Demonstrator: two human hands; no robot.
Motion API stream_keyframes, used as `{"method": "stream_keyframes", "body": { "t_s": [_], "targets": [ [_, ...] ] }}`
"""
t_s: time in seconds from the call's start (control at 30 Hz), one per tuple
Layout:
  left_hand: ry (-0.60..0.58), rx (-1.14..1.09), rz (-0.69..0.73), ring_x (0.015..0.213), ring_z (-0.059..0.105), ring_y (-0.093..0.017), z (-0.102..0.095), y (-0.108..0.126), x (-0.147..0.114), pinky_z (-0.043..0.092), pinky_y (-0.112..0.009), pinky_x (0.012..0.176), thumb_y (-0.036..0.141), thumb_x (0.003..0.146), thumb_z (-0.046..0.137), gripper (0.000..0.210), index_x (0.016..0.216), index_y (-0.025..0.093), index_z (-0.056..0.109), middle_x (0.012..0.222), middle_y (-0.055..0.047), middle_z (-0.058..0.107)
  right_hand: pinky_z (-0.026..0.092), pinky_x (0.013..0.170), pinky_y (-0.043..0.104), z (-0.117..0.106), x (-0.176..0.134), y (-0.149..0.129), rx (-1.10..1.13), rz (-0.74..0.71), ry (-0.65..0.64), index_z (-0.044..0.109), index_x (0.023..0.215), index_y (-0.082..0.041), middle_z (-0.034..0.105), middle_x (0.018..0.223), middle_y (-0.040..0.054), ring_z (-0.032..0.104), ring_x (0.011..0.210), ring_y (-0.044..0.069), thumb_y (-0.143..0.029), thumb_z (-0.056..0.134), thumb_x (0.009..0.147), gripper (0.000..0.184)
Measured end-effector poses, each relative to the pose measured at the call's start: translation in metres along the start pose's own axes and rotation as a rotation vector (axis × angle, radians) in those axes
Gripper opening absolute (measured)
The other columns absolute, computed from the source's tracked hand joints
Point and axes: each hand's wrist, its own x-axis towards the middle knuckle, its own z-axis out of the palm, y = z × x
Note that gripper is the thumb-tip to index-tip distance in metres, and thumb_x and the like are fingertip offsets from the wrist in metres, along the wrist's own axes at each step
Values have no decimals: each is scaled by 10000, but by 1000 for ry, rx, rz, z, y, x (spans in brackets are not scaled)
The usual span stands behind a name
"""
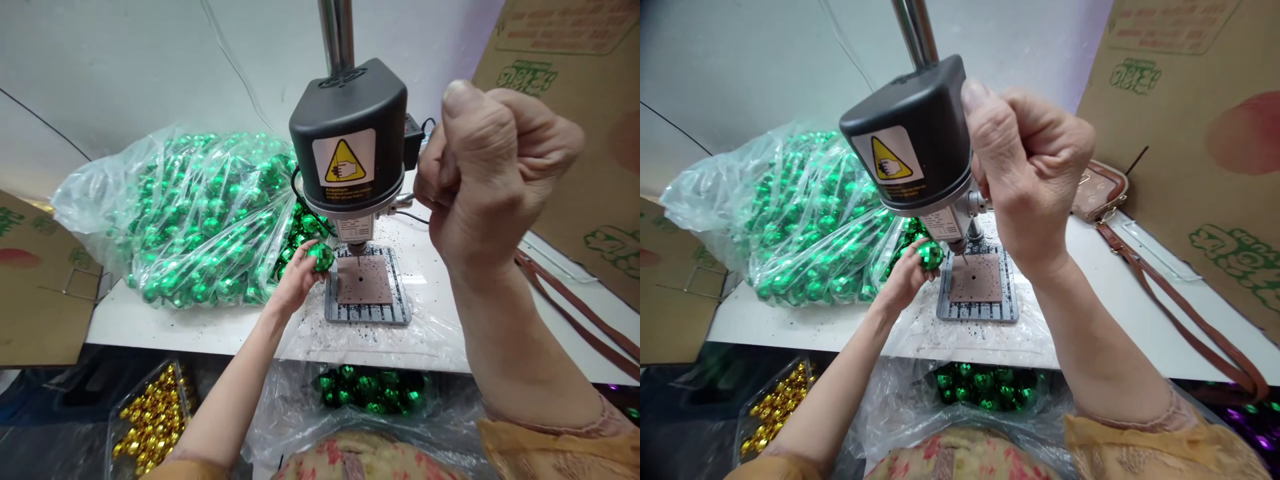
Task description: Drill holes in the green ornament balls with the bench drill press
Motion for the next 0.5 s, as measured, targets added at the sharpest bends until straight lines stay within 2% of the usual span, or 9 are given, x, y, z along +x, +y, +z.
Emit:
{"method": "stream_keyframes", "body": {
  "t_s": [0.1, 0.17, 0.27, 0.33, 0.5],
  "targets": [
    [-72, 36, -68, 642, 643, -147, 15, -9, -14, 502, -273, 557, 518, 735, 846, 752, 1351, 215, 538, 953, -54, 712, 205, 391, 295, -1, 1, 1, 9, -7, -10, 415, 515, -218, 285, 442, -64, 298, 386, 80, -135, 634, 896, 447],
    [-78, 71, -68, 693, 665, -159, 23, -17, -17, 516, -269, 571, 575, 767, 811, 724, 1336, 204, 558, 961, -62, 723, 203, 402, 294, -1, 1, 1, 8, 5, -19, 402, 520, -219, 306, 450, -61, 291, 391, 80, -140, 622, 907, 452],
    [-50, 136, 23, 915, 708, -200, 30, -27, -13, 580, -301, 739, 589, 816, 767, 630, 1292, 210, 604, 1091, -90, 737, 208, 412, 290, -2, 0, 0, 13, 30, -28, 395, 523, -217, 336, 450, -60, 276, 391, 75, -141, 614, 915, 456],
    [-71, 180, 60, 995, 711, -217, 31, -32, -9, 589, -329, 830, 553, 829, 770, 614, 1314, 213, 606, 1135, -93, 739, 204, 411, 293, -2, 0, -1, 25, 27, -25, 387, 512, -212, 341, 434, -59, 264, 381, 72, -130, 621, 907, 467],
    [-101, 316, 60, 873, 709, -203, 31, -33, -3, 587, -332, 772, 440, 818, 796, 635, 1374, 209, 593, 1115, -83, 743, 210, 429, 307, -2, 0, -3, -34, 38, -33, 366, 512, -204, 347, 438, -51, 264, 384, 84, -127, 595, 916, 471]
  ]
}}
